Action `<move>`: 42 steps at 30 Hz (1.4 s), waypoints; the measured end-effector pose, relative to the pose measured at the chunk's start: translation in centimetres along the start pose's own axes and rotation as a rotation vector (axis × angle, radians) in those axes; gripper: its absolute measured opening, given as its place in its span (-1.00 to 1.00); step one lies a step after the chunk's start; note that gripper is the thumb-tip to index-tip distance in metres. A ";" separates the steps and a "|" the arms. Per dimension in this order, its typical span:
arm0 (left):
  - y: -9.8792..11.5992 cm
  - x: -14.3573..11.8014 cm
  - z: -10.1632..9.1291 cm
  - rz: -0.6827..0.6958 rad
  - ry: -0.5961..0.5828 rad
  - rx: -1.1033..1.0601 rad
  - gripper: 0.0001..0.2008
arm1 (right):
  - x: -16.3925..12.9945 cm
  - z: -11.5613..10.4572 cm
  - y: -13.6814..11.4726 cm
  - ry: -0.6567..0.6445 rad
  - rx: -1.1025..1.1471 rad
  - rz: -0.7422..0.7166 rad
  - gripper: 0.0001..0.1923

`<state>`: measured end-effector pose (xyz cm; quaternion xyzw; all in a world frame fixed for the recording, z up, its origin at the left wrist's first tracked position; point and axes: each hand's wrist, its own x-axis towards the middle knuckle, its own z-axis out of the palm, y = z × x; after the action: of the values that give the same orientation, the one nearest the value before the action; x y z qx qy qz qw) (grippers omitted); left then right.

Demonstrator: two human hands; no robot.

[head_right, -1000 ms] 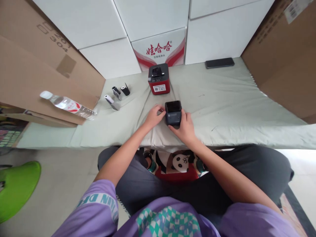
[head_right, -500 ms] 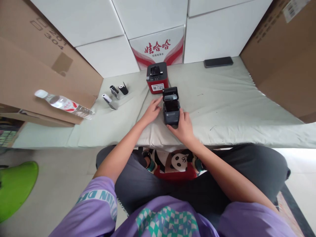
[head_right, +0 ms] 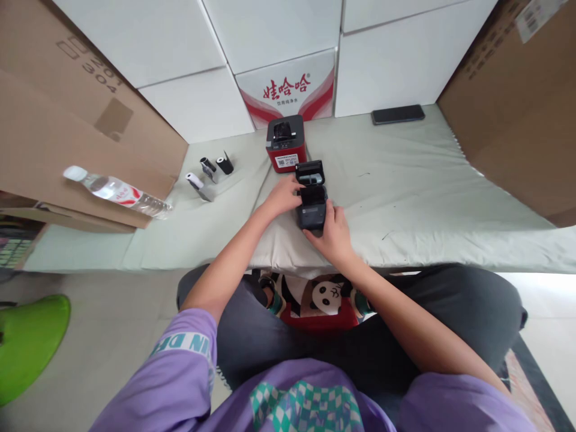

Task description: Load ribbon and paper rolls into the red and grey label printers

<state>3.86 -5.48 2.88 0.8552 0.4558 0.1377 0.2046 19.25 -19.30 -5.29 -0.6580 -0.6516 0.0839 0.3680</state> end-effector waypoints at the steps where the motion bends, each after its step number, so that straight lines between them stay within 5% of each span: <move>1: 0.3 0.1 0.1 -0.012 -0.010 0.031 -0.69 | 0.0 0.0 0.0 0.003 -0.002 -0.002 0.08; 12: 1.6 0.1 0.4 -0.181 -0.010 0.092 -0.64 | 0.0 -0.2 -0.3 -0.026 -0.013 0.007 0.04; 21: 1.4 -0.1 0.7 -0.005 0.113 0.061 -0.73 | 0.0 -0.2 -0.1 -0.021 -0.017 0.000 0.03; 29: 1.2 -0.5 -3.8 0.165 0.118 -0.387 -0.70 | -0.1 -0.3 0.0 -0.029 -0.025 -0.001 0.04; 33: -1.7 -1.7 -7.7 0.175 0.266 -0.434 -0.75 | -0.1 -0.4 -0.1 -0.030 -0.028 0.003 0.03; 42: -13.5 -5.7 -12.2 -0.188 0.455 -0.284 -0.76 | 0.0 -0.6 -0.4 -0.031 -0.021 0.028 0.04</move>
<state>-14.14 -0.78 6.90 0.7190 0.5435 0.3689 0.2270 19.24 -19.61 -4.61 -0.6696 -0.6487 0.0925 0.3496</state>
